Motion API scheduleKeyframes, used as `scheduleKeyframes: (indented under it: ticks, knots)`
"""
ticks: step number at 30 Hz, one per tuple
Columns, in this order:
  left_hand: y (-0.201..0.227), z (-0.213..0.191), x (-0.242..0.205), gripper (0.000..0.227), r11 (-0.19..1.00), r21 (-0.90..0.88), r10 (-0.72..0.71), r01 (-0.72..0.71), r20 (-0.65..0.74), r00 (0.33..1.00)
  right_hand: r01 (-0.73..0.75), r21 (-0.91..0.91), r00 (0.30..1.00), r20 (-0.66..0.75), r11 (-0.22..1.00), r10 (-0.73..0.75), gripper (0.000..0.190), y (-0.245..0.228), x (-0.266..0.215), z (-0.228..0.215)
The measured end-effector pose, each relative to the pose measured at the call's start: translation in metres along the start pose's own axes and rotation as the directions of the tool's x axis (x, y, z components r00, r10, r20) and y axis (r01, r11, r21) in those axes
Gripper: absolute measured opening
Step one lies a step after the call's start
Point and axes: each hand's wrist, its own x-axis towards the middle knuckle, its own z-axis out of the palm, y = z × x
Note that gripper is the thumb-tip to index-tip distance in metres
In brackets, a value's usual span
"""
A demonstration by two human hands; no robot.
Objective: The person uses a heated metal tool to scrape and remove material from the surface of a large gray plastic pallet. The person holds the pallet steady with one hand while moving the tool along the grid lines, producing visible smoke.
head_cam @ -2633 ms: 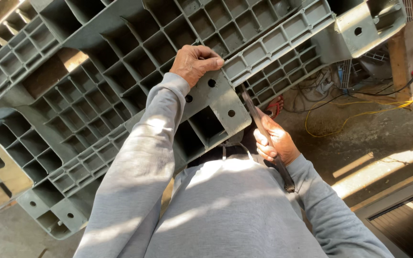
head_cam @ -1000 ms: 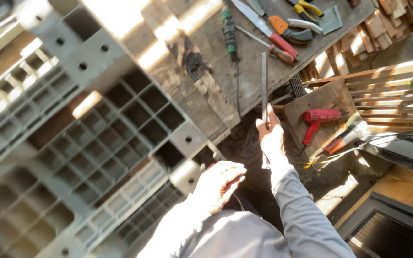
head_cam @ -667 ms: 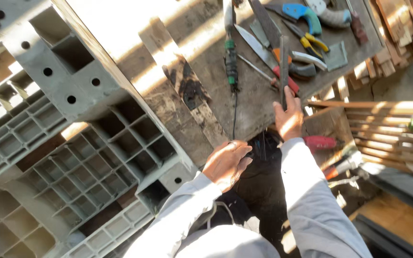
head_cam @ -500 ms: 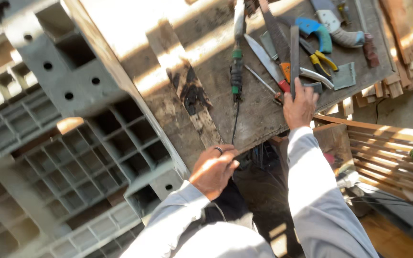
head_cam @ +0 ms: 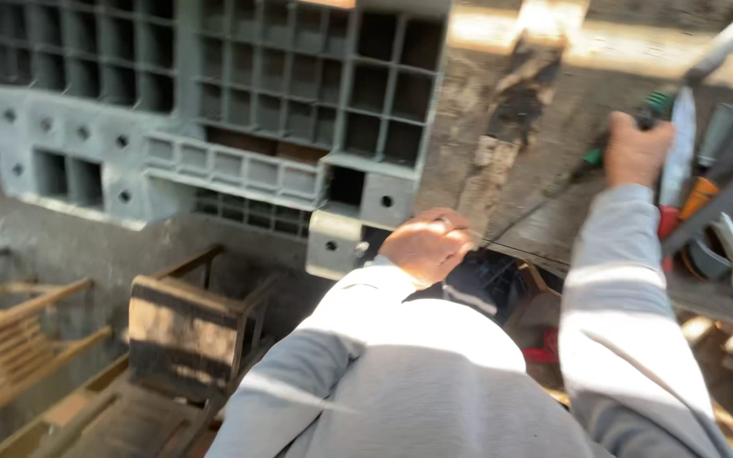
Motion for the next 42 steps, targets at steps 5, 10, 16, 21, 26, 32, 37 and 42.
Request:
scheduleKeyframes:
  ticks: [5, 10, 16, 21, 26, 32, 37, 42]
  knots:
    - [-0.003, -0.021, -0.021, 0.015, 0.981, -0.093, 0.104, -0.173, -0.5, 0.86, -0.248, 0.581, 0.969, 0.139, 0.775, 0.206, 0.04, -0.033, -0.034, -0.034]
    - [-0.038, -0.07, -0.053, 0.023, 0.995, -0.064, -0.103, 0.082, -0.724, 0.683, -0.138, 0.557, 0.973, 0.232, 0.819, 0.007, 0.034, -0.097, -0.144, -0.095]
    - [-0.096, -0.118, -0.056, 0.014, 0.883, 0.2, -0.195, 0.424, -0.665, 0.721, -0.266, 0.309, 0.766, 0.643, 0.913, 0.005, 0.052, -0.169, -0.271, -0.139]
    - [-0.112, -0.108, -0.048, 0.025, 0.792, 0.417, -0.083, 0.446, -0.651, 0.755, -0.169, 0.259, 0.649, 0.756, 0.951, -0.091, 0.05, -0.21, -0.321, -0.131]
    - [-0.132, -0.116, -0.047, 0.035, 0.837, 0.416, -0.054, 0.355, -0.583, 0.811, -0.058, 0.06, 0.658, 0.753, 0.997, -0.007, 0.053, -0.228, -0.336, -0.103]
    - [-0.142, -0.118, -0.041, 0.047, 0.842, 0.426, -0.048, 0.33, -0.55, 0.834, 0.024, 0.082, 0.681, 0.728, 0.996, -0.076, 0.051, -0.244, -0.342, -0.085]
    - [-0.143, -0.117, -0.039, 0.05, 0.849, 0.397, -0.098, 0.349, -0.53, 0.842, 0.09, 0.108, 0.696, 0.704, 0.99, -0.14, 0.051, -0.251, -0.343, -0.079]
    - [-0.144, -0.116, -0.04, 0.051, 0.842, 0.401, -0.127, 0.36, -0.502, 0.856, 0.035, 0.06, 0.695, 0.716, 0.998, -0.068, 0.051, -0.254, -0.346, -0.074]
